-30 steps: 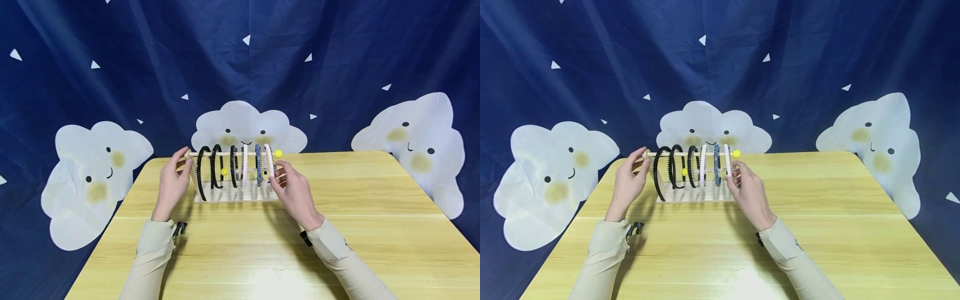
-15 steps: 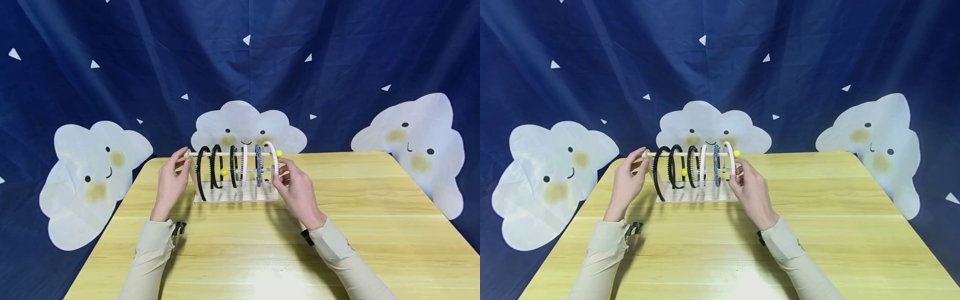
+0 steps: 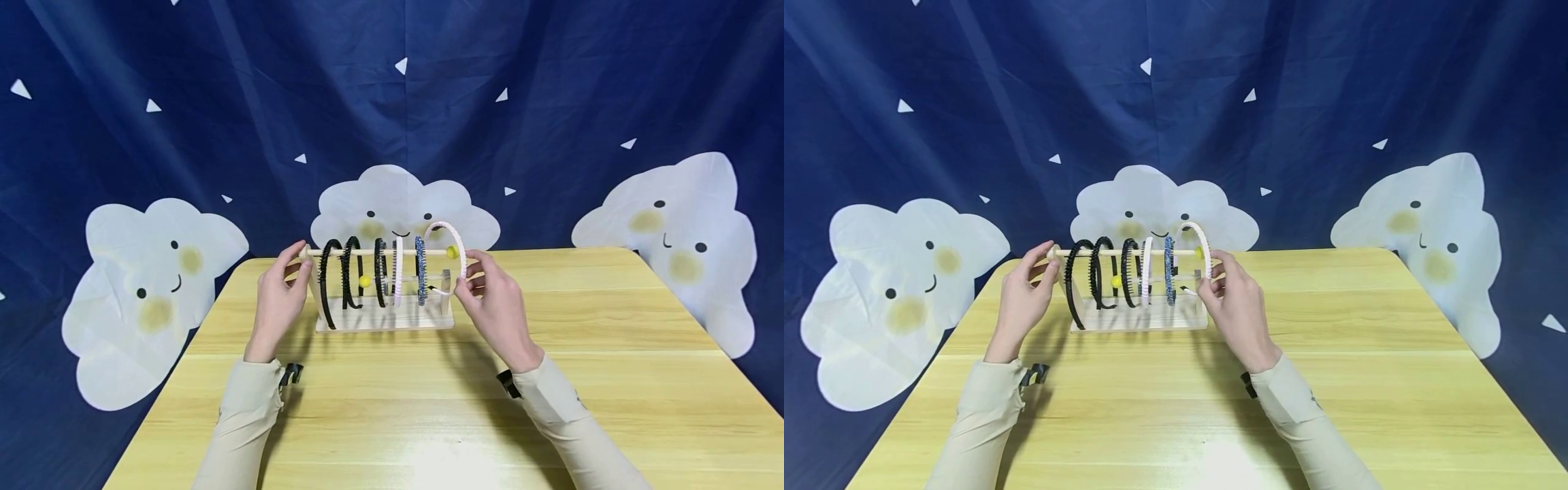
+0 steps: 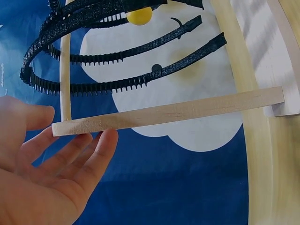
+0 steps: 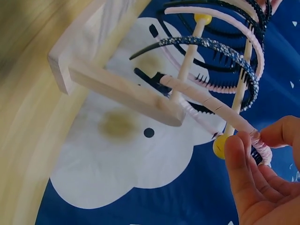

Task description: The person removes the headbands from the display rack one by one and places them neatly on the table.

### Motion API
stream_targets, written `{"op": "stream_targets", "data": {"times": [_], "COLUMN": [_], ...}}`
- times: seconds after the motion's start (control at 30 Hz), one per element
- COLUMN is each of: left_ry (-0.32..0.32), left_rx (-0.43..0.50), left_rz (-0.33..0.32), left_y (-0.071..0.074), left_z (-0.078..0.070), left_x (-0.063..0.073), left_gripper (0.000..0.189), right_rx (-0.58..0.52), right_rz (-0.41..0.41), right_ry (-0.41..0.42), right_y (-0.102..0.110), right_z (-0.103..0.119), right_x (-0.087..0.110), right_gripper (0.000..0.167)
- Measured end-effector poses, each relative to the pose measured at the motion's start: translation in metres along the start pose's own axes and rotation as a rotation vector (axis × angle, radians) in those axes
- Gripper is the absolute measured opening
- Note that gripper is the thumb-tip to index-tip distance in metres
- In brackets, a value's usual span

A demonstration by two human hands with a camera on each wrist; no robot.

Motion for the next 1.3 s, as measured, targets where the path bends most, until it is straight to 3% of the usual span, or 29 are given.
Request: {"op": "stream_targets", "data": {"times": [0.47,0.77,1.07,1.3], "left_ry": [0.002,0.006,0.002,-0.006], "left_rx": [0.008,0.012,0.006,0.010], "left_rz": [0.006,0.010,0.018,0.024], "left_y": [0.000,0.001,0.000,-0.001], "left_z": [0.000,0.001,0.001,0.001], "left_x": [0.000,0.000,0.000,0.001], "left_gripper": [0.041,0.042,0.042,0.043], "right_rx": [-0.024,-0.061,-0.132,-0.213], "right_rz": [-0.091,-0.093,-0.095,-0.101], "right_ry": [-0.047,-0.100,-0.172,-0.280], "right_y": [0.024,0.036,0.057,0.073], "right_z": [-0.009,-0.015,-0.022,-0.034], "right_x": [-0.009,-0.013,-0.019,-0.025], "right_gripper": [0.037,0.035,0.036,0.037]}}
Point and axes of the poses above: each hand's wrist, its own x-axis away from the middle knuckle, its own y-axis out of the back of the hand, z = x × y, the point moved 7 cm from there along -x, towards the middle knuckle, and after that the axes turned 9 degrees about -y, right-handed, at the moved point
